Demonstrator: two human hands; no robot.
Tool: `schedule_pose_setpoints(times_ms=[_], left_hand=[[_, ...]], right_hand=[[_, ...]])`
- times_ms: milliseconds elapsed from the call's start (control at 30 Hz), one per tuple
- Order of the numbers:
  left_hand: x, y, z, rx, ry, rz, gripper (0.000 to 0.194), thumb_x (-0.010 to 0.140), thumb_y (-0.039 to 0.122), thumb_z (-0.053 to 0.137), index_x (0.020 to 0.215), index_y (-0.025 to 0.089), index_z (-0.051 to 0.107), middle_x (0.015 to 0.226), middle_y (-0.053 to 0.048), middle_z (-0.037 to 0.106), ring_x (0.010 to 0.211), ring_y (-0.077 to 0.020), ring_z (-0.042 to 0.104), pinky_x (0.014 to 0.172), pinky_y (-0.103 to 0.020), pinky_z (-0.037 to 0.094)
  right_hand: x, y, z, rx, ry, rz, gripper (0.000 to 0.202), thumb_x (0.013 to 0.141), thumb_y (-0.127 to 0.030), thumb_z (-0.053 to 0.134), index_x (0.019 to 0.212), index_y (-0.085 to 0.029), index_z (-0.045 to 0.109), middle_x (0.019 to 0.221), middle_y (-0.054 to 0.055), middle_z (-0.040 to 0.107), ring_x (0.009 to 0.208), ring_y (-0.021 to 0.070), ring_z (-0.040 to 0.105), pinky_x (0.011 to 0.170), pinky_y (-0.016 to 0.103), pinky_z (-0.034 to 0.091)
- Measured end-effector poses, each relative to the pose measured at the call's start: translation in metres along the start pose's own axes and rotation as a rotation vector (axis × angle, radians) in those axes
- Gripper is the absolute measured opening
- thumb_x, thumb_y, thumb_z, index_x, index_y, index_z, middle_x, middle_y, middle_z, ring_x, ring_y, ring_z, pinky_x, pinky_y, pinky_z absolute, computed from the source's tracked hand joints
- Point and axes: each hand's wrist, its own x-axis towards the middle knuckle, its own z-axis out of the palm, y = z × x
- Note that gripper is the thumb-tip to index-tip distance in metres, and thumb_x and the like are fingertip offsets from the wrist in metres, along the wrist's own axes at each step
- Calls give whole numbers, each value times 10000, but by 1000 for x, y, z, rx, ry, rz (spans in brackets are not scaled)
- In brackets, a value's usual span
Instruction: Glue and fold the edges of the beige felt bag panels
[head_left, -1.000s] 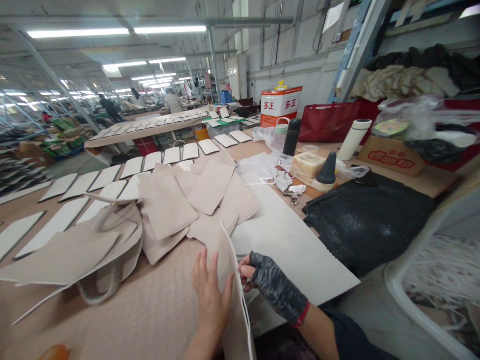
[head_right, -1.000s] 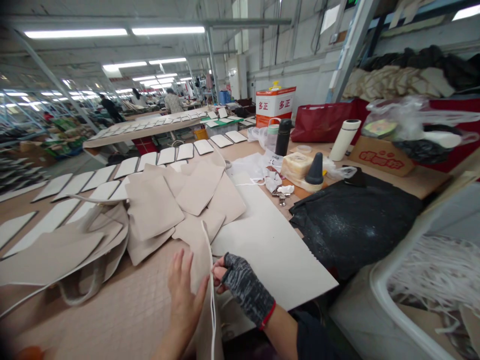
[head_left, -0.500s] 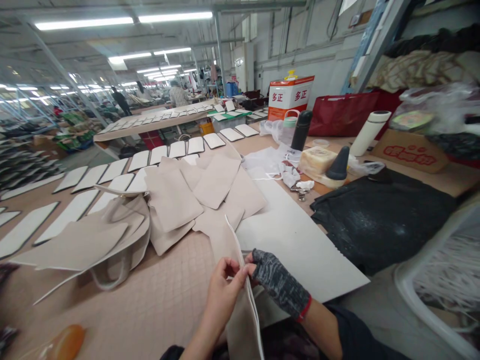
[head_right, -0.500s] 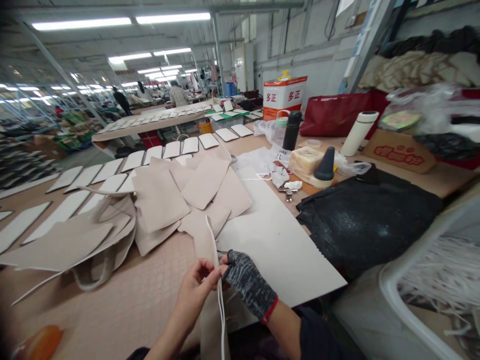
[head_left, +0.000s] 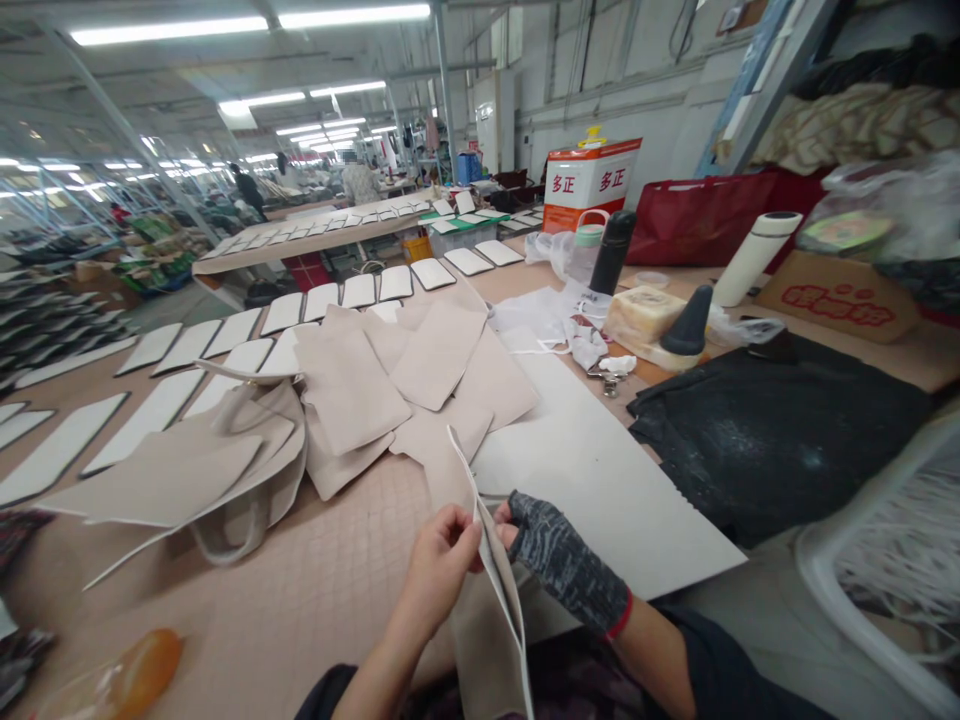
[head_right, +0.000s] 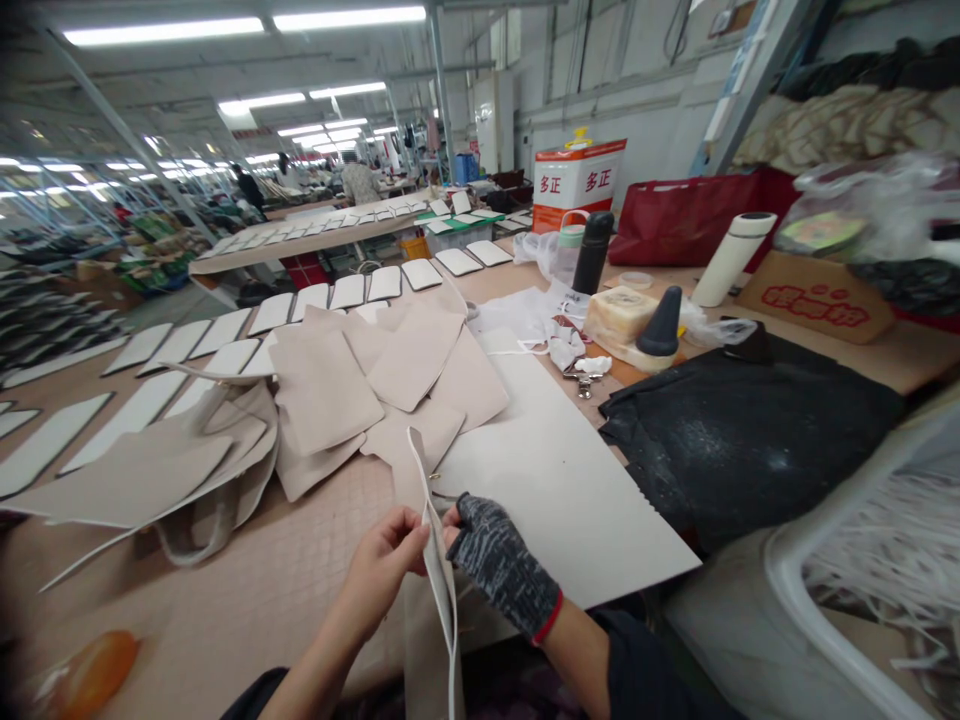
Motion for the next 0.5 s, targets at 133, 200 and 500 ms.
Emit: schedule_pose_setpoints(times_ms=[133,200,500], left_hand=[[-6,8,1,-47,65,-1,280,676,388,660,612,179,485,471,35,540,450,-111,533,490,-221,443],[-10,11,7,-87,93,13,279,671,400,665,626,179,501,506,26,568,475,-120,555,508,-232,461],[-5,4,36,-155,147,41,334,650,447,680,619,189,471,508,44,536,500,-126,561,529,-246,484]], right_hand=[[5,4,-18,-220,109,-80,140,688,-333,498,648,-208,544,631,21,600,599,172,537,622,313,436],[10,6,-29,-335,180,-127,131,704,-319,481,672,-209,544,676,45,621,651,196,570,680,345,451],[-22,-4,-25,-236,203,-226,324,612,-315,708,910,-216,629,1030,120,651,1024,316,572,947,462,422]])
